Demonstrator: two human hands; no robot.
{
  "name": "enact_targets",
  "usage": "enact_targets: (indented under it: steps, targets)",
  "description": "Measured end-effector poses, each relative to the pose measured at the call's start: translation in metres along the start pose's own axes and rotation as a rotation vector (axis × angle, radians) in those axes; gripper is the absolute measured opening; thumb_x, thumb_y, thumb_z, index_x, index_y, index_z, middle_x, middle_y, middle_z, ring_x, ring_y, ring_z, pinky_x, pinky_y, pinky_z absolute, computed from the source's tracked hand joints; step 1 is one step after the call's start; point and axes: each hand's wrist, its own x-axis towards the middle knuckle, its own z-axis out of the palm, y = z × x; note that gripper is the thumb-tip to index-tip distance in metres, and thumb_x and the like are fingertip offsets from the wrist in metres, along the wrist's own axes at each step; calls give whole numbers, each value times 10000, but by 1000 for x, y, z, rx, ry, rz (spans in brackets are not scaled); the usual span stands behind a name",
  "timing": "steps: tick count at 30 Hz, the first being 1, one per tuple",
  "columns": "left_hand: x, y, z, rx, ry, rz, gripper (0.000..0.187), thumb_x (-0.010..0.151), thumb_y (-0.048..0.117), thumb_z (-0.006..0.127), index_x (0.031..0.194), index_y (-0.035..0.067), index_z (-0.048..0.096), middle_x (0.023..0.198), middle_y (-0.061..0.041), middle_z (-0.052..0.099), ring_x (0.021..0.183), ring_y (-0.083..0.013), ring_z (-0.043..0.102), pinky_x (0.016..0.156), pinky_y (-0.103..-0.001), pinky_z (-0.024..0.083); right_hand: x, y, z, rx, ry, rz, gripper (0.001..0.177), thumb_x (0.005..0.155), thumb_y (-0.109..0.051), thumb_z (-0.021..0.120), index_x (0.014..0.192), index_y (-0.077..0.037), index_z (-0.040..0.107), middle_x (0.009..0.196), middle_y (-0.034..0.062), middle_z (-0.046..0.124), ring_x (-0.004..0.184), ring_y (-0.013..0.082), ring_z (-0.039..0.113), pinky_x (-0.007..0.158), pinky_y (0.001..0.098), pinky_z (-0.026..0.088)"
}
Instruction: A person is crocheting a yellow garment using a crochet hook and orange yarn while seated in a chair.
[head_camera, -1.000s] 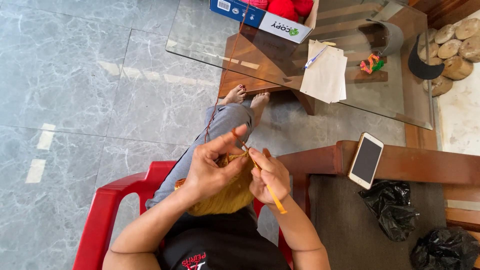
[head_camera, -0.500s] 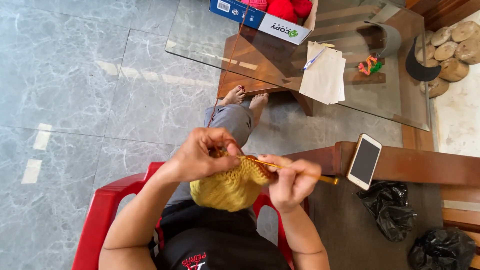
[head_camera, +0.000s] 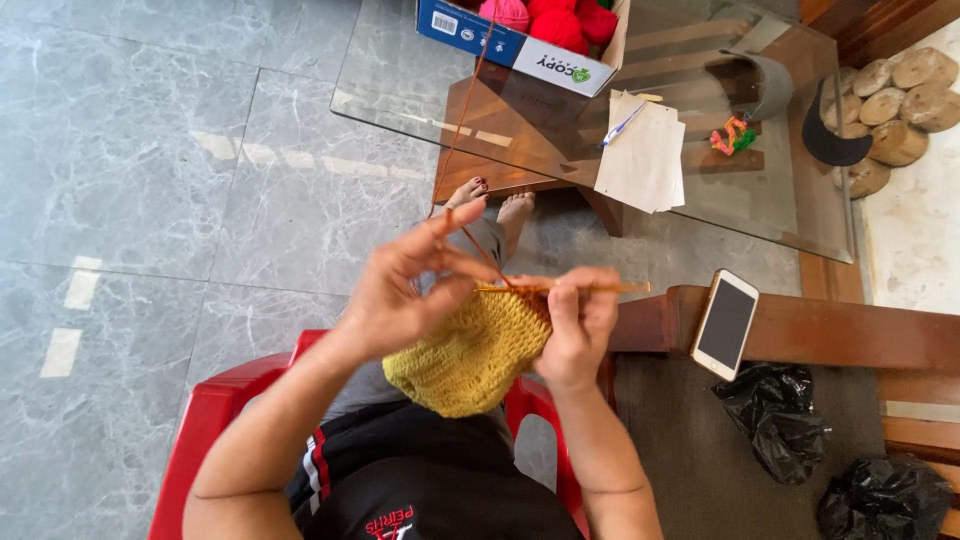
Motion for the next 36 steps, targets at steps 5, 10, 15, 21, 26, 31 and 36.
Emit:
enact_targets:
  steps: [5, 10, 15, 21, 26, 31, 36]
  targets:
    - [27, 49, -36, -34, 16, 15, 654, 918, -200, 513, 1512, 61, 437, 918, -160, 756, 718, -149, 678, 691, -263, 612, 67, -40, 43, 145, -270, 48, 103, 1076, -152, 549, 1033, -124, 460, 839, 110, 639, 787, 266, 755, 728, 349, 624]
    - [20, 100, -84, -138, -144, 306, 705, 1035, -233, 439, 1543, 250, 511, 1659, -124, 485, 1009, -159, 736, 511, -176, 315, 97, -66, 68, 391, -450, 54, 236, 1056, -203, 668, 1098, -109, 456, 884, 199, 722, 836, 322, 750, 806, 418, 649]
    - [18, 106, -140, 524, -247, 104, 230, 872, -196, 519, 855, -27, 675, 817, -103, 729, 745, -143, 699, 668, -229, 536, 88, -23, 23, 445, -641, 112, 188, 1064, -214, 657, 1034, -119, 498, 800, 143, 716, 752, 281, 746, 670, 367, 656]
    - [62, -97, -264, 1541, -51, 98, 577, 798, -192, 554, 1168, 171, 808, 931, -51, 792, 810, -301, 657, 806, -452, 443, 26, 102, -58, 425, -376, 596, 123, 1025, -117, 650, 1056, -119, 531, 824, 131, 722, 771, 264, 748, 735, 422, 639]
    - [125, -93, -272, 1462, -45, -862, 562, 847, 288, 698, 1405, 269, 632, 980, -123, 720, 974, -307, 661, 829, -455, 523, 11, 103, -88, 341, -370, 616, 172, 1020, -176, 663, 1060, -119, 506, 783, 187, 719, 738, 296, 740, 695, 389, 608]
    - [133, -111, -226, 1216, -293, -514, 886, 713, -81, 465, 1569, 135, 389, 1588, -187, 376, 1467, -374, 301, 1205, -436, 213, 13, 92, -76, 360, -315, 607, 110, 1034, -156, 640, 1004, -126, 538, 775, 60, 676, 789, 238, 756, 772, 386, 634]
    - [84, 22, -41, 257, -771, -255, 523, 881, -67, 472, 1368, 65, 610, 1382, -237, 635, 1333, -399, 548, 1138, -551, 393, 2, 93, -77, 350, -289, 465, 186, 1027, -151, 604, 1007, -70, 439, 721, 321, 698, 678, 314, 766, 632, 283, 608]
